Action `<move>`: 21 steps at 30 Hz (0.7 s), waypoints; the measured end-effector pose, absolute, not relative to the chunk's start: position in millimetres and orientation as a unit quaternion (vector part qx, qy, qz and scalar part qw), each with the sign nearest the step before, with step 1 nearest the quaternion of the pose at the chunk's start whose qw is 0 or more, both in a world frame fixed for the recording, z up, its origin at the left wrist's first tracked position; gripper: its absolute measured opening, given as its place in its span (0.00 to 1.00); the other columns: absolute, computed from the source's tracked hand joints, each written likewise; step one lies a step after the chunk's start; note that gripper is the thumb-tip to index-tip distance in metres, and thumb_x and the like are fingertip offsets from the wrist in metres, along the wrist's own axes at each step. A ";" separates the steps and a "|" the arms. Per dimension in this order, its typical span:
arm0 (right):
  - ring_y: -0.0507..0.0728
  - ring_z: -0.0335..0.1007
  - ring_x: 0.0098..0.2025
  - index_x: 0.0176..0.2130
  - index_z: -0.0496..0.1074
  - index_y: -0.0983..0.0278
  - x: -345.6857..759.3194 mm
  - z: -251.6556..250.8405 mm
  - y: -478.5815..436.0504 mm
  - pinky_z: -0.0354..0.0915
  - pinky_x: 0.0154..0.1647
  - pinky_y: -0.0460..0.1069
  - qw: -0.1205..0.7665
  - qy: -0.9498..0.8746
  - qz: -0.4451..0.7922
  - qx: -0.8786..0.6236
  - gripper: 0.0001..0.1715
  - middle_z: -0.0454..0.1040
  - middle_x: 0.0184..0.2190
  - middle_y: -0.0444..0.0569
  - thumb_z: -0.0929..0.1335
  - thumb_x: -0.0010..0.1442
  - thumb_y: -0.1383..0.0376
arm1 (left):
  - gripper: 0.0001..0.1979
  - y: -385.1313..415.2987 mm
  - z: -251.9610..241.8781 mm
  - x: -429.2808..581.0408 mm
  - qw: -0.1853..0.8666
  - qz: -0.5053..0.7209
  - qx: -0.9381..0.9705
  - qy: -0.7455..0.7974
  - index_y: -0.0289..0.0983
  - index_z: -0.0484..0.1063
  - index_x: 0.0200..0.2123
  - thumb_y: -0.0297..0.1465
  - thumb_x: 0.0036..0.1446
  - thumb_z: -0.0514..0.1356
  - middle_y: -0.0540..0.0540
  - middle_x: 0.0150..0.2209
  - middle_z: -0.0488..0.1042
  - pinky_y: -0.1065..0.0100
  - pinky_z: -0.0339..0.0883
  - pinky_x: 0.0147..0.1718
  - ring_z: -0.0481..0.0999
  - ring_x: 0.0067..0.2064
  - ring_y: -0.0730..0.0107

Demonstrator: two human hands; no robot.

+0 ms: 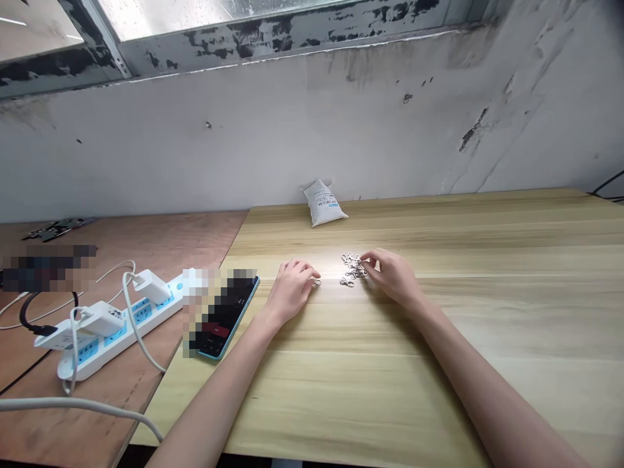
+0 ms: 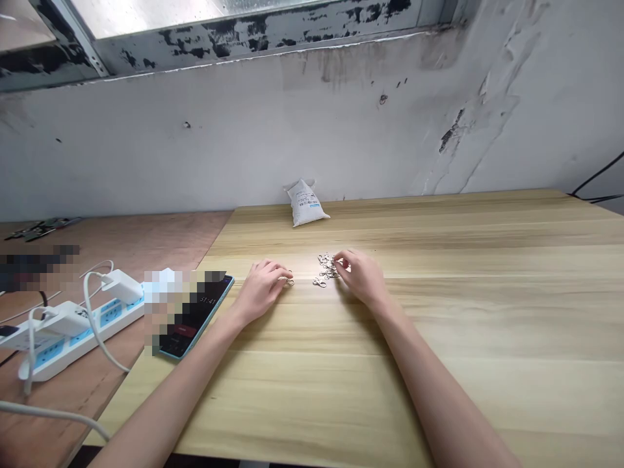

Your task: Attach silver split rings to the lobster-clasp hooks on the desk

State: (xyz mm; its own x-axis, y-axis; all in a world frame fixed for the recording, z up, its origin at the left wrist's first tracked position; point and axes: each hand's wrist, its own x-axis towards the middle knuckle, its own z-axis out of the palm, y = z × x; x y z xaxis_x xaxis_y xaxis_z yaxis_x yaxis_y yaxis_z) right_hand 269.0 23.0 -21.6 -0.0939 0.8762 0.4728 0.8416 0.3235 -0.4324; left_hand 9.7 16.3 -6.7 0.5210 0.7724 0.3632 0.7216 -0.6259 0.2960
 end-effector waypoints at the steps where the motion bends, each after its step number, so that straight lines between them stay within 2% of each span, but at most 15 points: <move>1: 0.54 0.69 0.29 0.38 0.76 0.61 267.8 -21.3 22.2 0.56 0.28 0.47 0.325 -0.748 0.026 -0.578 0.10 0.75 0.31 0.48 0.65 0.60 0.62 | 0.10 16.2 -7.4 9.9 0.058 0.238 0.870 0.429 0.39 0.74 0.39 0.22 0.61 0.55 0.46 0.41 0.76 0.59 0.59 0.45 0.69 0.46 0.61; 3: 0.54 0.69 0.29 0.41 0.76 0.61 261.9 -20.0 18.7 0.57 0.28 0.48 0.299 -0.768 0.035 -0.565 0.12 0.75 0.33 0.48 0.66 0.61 0.60 | 0.09 16.0 -8.3 10.2 0.065 0.243 0.868 0.428 0.39 0.74 0.39 0.24 0.61 0.56 0.46 0.42 0.75 0.59 0.60 0.45 0.69 0.46 0.61; 6: 0.54 0.69 0.28 0.39 0.77 0.60 249.8 -19.6 12.8 0.56 0.27 0.47 0.248 -0.812 0.051 -0.527 0.12 0.75 0.34 0.48 0.66 0.61 0.58 | 0.07 15.7 -8.7 10.3 0.068 0.245 0.867 0.429 0.39 0.74 0.39 0.25 0.61 0.57 0.46 0.42 0.75 0.59 0.60 0.45 0.69 0.47 0.61; 11: 0.52 0.66 0.26 0.34 0.77 0.59 236.1 -24.9 9.6 0.52 0.26 0.48 0.200 -0.842 0.033 -0.500 0.09 0.74 0.34 0.48 0.66 0.61 0.64 | 0.07 14.5 -8.4 11.8 0.066 0.240 0.868 0.430 0.39 0.74 0.39 0.27 0.61 0.57 0.46 0.42 0.74 0.59 0.60 0.45 0.69 0.47 0.60; 15: 0.51 0.65 0.26 0.32 0.75 0.61 229.6 -23.5 7.1 0.54 0.27 0.47 0.233 -0.837 0.077 -0.489 0.07 0.74 0.33 0.47 0.66 0.59 0.67 | 0.07 12.3 -6.6 14.2 0.074 0.250 0.870 0.419 0.39 0.75 0.39 0.27 0.60 0.57 0.46 0.41 0.75 0.59 0.60 0.45 0.69 0.46 0.61; 21: 0.51 0.62 0.26 0.30 0.70 0.62 218.7 -17.8 0.1 0.55 0.28 0.46 0.331 -0.794 0.167 -0.482 0.07 0.73 0.28 0.44 0.65 0.59 0.65 | 0.04 8.4 -2.1 18.7 0.102 0.270 0.865 0.411 0.40 0.76 0.35 0.30 0.59 0.60 0.47 0.42 0.75 0.58 0.59 0.46 0.70 0.47 0.61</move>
State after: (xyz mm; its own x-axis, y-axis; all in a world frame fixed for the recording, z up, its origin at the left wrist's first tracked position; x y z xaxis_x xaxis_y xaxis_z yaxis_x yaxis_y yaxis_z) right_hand 218.7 0.1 -17.8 -0.3170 0.8756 0.3644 0.6549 0.4800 -0.5837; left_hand 18.7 8.4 -2.1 0.5160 0.7659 0.3835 0.6560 -0.6413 0.3981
